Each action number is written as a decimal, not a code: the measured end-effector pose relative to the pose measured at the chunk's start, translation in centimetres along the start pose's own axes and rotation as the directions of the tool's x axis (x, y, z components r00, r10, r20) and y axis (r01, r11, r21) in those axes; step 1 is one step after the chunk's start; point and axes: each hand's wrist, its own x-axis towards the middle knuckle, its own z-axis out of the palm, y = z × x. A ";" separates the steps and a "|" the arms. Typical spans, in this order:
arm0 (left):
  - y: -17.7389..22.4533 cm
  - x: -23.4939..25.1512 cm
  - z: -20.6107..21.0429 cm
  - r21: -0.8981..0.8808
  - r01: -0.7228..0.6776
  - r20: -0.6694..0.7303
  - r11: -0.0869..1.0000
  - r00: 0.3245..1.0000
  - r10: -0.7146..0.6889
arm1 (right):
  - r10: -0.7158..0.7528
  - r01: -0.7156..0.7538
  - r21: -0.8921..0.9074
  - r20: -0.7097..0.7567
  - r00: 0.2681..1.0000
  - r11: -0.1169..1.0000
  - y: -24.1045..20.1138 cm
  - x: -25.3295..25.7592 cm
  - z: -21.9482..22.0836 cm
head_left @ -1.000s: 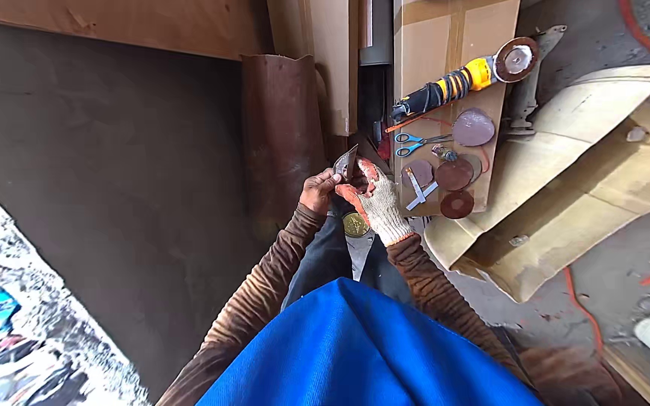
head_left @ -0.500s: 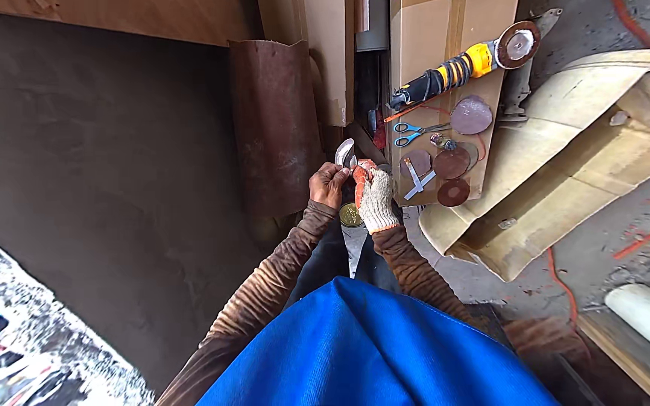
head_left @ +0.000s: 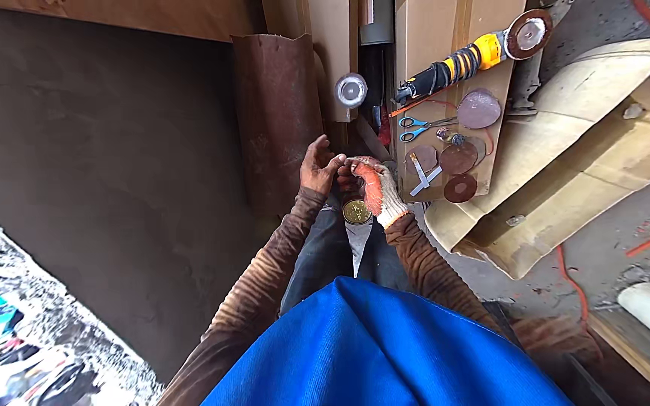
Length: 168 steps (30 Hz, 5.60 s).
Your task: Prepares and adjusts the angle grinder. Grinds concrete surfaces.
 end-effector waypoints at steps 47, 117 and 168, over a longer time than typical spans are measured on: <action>-11.9 0.7 13.6 0.634 0.171 0.233 0.754 0.887 -0.397 | 0.228 -0.240 -0.038 -0.202 0.952 0.970 18.6 -5.6 -17.8; 6.6 20.4 32.4 0.950 -0.262 0.239 0.169 0.960 0.145 | 0.039 -0.020 0.042 -0.530 0.847 0.999 24.0 -13.7 -31.4; -10.1 -13.0 20.5 0.703 -0.161 0.533 0.693 0.764 -0.363 | -0.691 0.345 0.915 -0.112 0.714 0.208 27.2 -25.5 -25.6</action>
